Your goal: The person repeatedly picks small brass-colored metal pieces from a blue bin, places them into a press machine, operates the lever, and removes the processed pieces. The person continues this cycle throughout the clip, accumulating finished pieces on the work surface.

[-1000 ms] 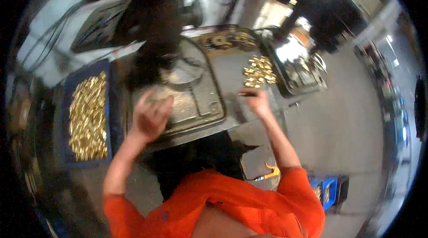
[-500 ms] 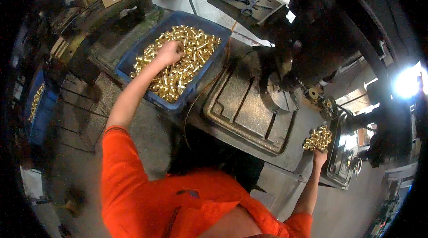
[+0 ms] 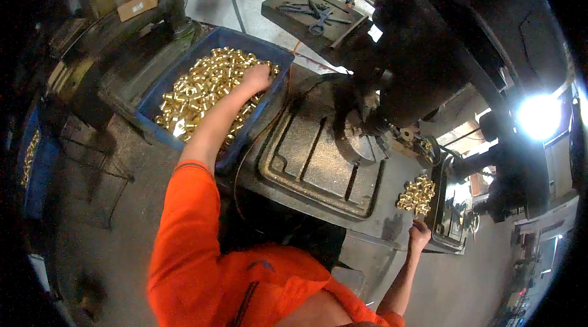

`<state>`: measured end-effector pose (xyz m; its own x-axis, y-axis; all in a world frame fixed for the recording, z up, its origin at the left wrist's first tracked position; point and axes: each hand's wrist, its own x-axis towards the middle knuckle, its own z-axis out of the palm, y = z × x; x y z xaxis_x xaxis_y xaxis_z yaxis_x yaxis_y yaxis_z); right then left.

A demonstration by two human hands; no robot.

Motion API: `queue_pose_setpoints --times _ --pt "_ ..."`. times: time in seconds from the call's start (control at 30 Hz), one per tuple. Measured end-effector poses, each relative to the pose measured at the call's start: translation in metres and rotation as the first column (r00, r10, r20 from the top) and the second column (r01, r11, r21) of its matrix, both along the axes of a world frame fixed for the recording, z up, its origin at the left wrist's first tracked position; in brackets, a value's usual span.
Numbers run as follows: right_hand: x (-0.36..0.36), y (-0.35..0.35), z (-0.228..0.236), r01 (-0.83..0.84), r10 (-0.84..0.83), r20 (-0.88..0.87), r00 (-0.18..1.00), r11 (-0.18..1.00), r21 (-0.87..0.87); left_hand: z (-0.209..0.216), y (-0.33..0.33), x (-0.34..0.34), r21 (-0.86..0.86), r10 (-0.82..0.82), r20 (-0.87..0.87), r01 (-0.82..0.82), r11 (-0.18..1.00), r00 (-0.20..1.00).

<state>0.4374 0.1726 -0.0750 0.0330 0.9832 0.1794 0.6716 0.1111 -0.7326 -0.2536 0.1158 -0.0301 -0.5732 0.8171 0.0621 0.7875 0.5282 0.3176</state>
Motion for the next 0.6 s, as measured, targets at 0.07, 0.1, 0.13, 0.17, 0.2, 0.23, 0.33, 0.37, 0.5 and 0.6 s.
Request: queue_pose_setpoints --times 0.07,0.1,0.13,0.17,0.2,0.23,0.33,0.37,0.5,0.6 --pt "-0.01 -0.01 0.01 -0.046 0.048 -0.087 0.995 0.999 0.023 -0.005 -0.01 -0.011 0.087 -0.002 -0.013 0.003 0.996 1.0" --pt "-0.019 -0.02 0.021 -0.066 0.07 -0.129 0.989 0.997 0.031 -0.005 -0.015 -0.016 0.104 -0.007 0.02 0.005 0.995 1.0" --pt "-0.035 -0.038 0.045 -0.082 0.082 -0.075 0.994 0.997 0.007 0.008 -0.021 -0.012 0.202 -0.05 0.05 0.039 0.979 0.997" --pt "-0.048 -0.045 0.056 -0.104 0.1 -0.116 0.988 0.994 -0.03 0.016 -0.032 -0.014 0.304 -0.087 0.049 0.068 0.95 0.995" --pt "-0.057 -0.052 0.064 -0.115 0.104 -0.16 0.982 0.991 -0.063 0.038 -0.042 -0.001 0.341 -0.112 0.065 0.083 0.936 0.992" --pt "-0.067 -0.06 0.07 -0.124 0.102 -0.207 0.973 0.988 -0.097 0.062 -0.055 0.018 0.376 -0.139 0.079 0.1 0.921 0.987" --pt "-0.135 -0.087 0.096 -0.527 0.495 -0.283 0.821 0.849 -0.044 0.094 -0.094 0.083 0.555 -0.481 0.022 0.39 0.735 0.876" --pt "-0.163 -0.094 0.104 -0.683 0.621 -0.38 0.685 0.729 -0.041 0.097 -0.108 0.107 0.584 -0.614 -0.037 0.516 0.626 0.788" --pt "-0.242 -0.116 0.117 -0.924 0.611 -0.702 0.365 0.327 -0.197 0.091 -0.131 0.197 0.476 -0.933 -0.027 0.825 0.303 0.359" --pt "-0.252 -0.117 0.103 -0.981 0.464 -0.872 0.152 0.182 -0.074 0.067 -0.137 0.231 0.489 -0.964 -0.038 0.846 0.211 0.262"
